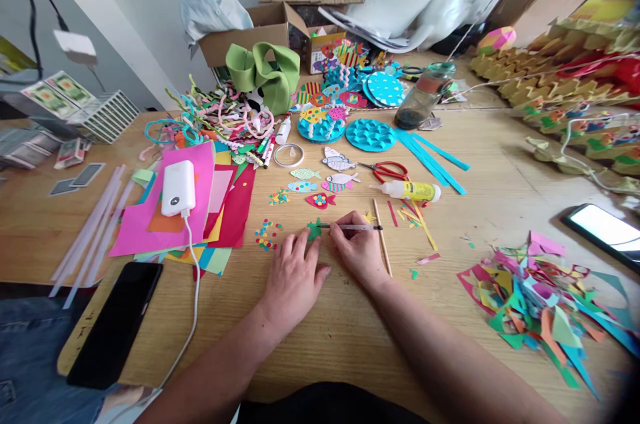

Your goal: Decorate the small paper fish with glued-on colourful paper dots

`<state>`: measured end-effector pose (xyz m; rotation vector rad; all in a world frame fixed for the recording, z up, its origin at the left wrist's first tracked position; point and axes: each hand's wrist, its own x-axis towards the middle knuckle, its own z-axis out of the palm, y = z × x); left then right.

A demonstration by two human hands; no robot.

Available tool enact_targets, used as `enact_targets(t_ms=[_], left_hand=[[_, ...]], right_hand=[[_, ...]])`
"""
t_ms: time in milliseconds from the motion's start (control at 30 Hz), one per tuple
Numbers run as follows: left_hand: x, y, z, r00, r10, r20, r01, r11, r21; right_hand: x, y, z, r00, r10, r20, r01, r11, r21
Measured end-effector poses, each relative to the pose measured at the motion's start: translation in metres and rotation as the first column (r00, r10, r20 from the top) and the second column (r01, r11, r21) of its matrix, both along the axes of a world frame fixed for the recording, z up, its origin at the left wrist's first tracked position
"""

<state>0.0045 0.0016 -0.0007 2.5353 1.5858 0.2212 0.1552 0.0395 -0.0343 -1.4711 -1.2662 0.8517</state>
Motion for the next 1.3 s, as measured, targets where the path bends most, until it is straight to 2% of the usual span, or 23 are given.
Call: enact_targets(t_ms=[267,767,1300], left_hand=[[-0.001,0.0,-0.001,1.0,-0.003,0.002,0.003,1.0,0.002],[-0.001,0.0,-0.002,1.0,-0.003,-0.001,0.003,1.0,0.003],[0.0,0.0,0.0,1.0,-0.001,-0.005,0.001,1.0,-0.007]], right_hand=[[-0.001,-0.001,0.005,1.0,-0.021,0.004,0.021,0.999,0.029],[-0.001,-0.002,0.01,0.998,-0.044,-0.039,0.044,0.999,0.002],[-0.001,-0.002,0.011,0.999,-0.054,0.002,0.054,0.998,0.014]])
